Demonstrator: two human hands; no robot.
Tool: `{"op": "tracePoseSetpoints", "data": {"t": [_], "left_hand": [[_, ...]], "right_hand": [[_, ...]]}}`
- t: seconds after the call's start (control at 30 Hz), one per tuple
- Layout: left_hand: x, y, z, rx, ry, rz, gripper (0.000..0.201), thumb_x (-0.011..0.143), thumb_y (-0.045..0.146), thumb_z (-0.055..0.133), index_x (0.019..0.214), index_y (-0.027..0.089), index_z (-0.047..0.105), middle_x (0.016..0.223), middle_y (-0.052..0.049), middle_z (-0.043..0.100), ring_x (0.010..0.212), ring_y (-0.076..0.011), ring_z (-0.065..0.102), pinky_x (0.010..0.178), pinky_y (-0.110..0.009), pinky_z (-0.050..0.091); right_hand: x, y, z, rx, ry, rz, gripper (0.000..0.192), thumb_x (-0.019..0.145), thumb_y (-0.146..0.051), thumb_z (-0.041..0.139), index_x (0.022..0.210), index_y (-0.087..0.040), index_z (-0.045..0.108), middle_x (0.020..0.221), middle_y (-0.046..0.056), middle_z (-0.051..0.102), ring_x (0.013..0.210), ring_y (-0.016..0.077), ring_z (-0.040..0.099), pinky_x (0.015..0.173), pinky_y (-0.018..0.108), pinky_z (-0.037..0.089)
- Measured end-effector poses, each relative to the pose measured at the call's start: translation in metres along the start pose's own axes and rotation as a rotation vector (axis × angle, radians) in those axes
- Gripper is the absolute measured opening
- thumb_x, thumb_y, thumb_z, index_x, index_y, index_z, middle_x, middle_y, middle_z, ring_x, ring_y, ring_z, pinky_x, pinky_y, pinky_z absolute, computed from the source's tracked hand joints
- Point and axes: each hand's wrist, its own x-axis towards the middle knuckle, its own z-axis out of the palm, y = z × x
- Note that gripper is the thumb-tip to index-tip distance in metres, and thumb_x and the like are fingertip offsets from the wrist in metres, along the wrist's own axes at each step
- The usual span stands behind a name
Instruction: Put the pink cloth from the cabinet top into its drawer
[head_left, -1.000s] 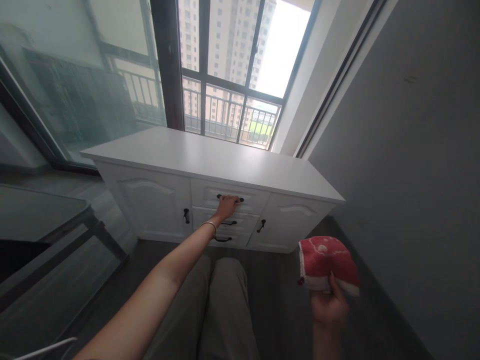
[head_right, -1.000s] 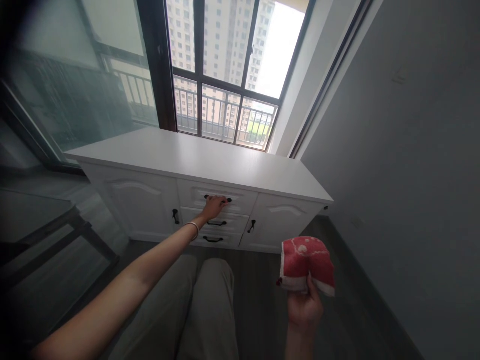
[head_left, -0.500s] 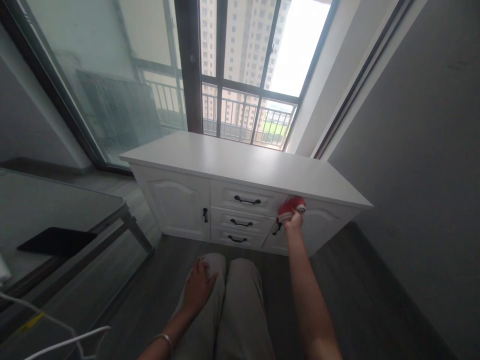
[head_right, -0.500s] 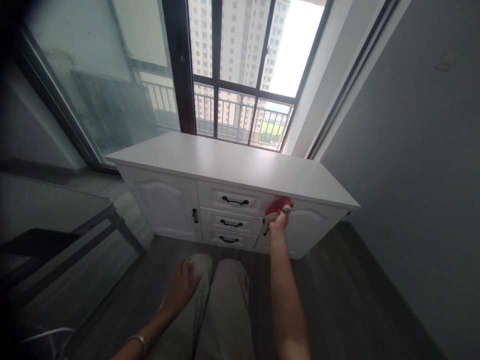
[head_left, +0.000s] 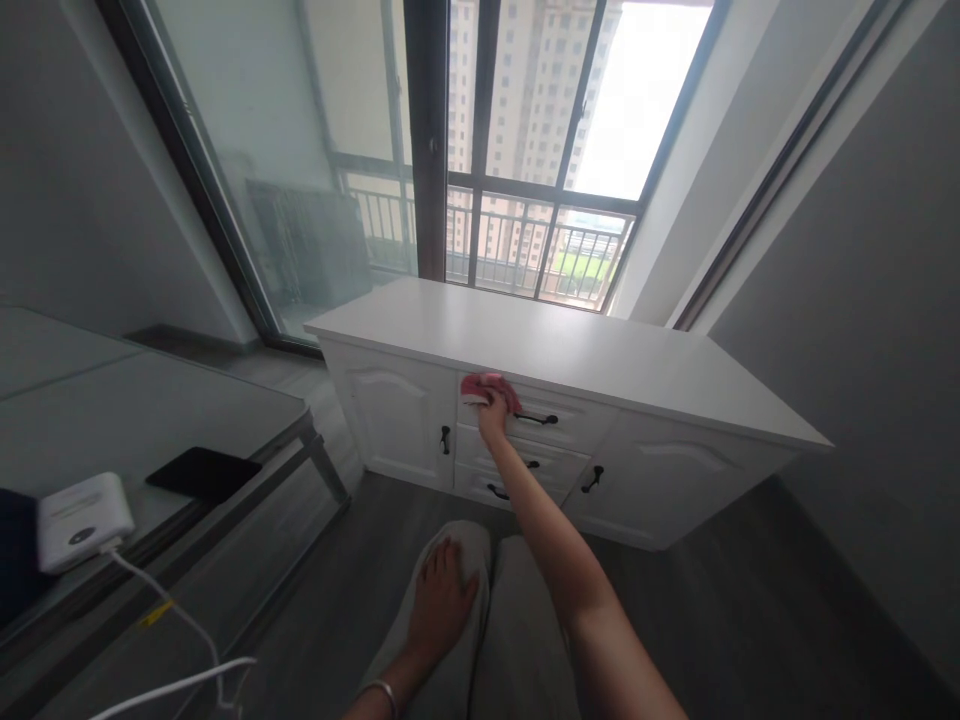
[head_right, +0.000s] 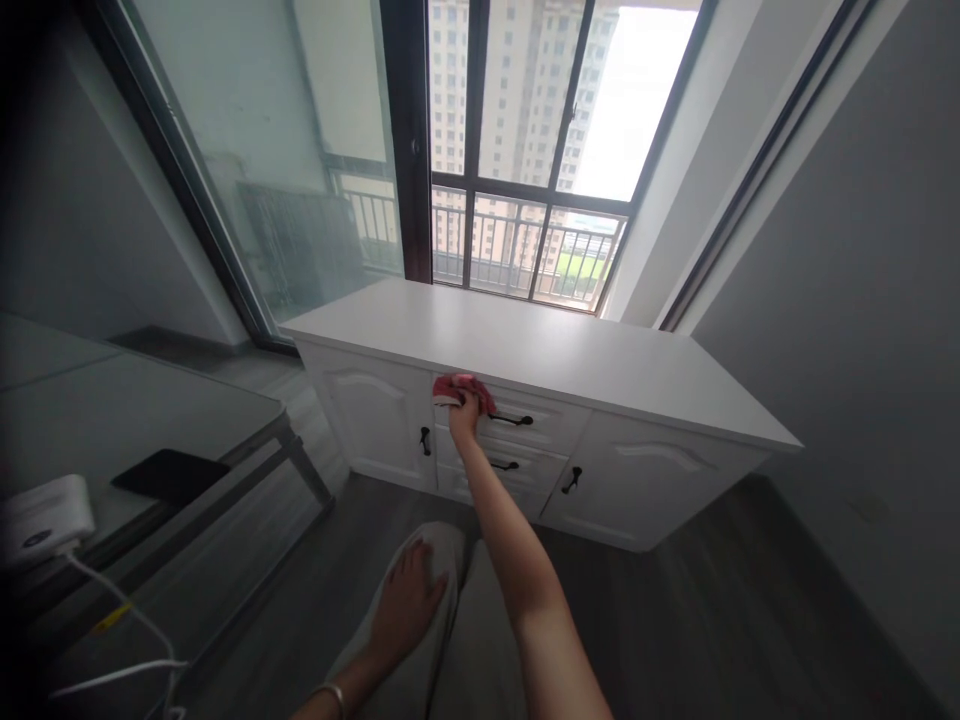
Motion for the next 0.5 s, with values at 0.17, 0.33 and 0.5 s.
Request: {"op": "tracePoseSetpoints", "data": {"t": [0.17,0.33,0.5], "left_hand": [[0.001,-0.002,-0.006,-0.039,-0.014,-0.039,0.05,0.106,0.039,0.053,0.146,0.013,0.068,0.153,-0.024,0.071,0.142,-0.0393,0.069,0.116,-0.055,0.059],[0.007,-0.003,-0.023,-0.056,-0.052,-0.067,0.05,0.11,0.041,0.048,0.145,0.012,0.068,0.147,-0.024,0.073,0.136,-0.0396,0.071,0.112,-0.055,0.06],[0.014,0.002,-0.029,-0.015,-0.07,-0.091,0.047,0.113,0.039,0.044,0.141,0.01,0.068,0.139,-0.023,0.075,0.129,-0.0385,0.074,0.109,-0.052,0.06]], "right_hand": [[-0.016,-0.011,0.004,-0.662,-0.492,-0.151,0.047,0.094,-0.004,0.057,0.133,-0.014,0.08,0.149,0.017,0.072,0.148,0.0327,0.055,0.129,0.048,0.04],[-0.034,0.001,-0.051,-1.109,-0.89,-0.377,0.044,0.109,-0.008,0.05,0.145,-0.012,0.074,0.162,0.019,0.065,0.156,0.0301,0.049,0.133,0.048,0.032],[-0.042,0.023,-0.134,-1.104,-0.807,-0.288,0.036,0.104,-0.011,0.058,0.134,-0.012,0.078,0.151,0.021,0.074,0.144,0.0323,0.059,0.131,0.051,0.035]]}}
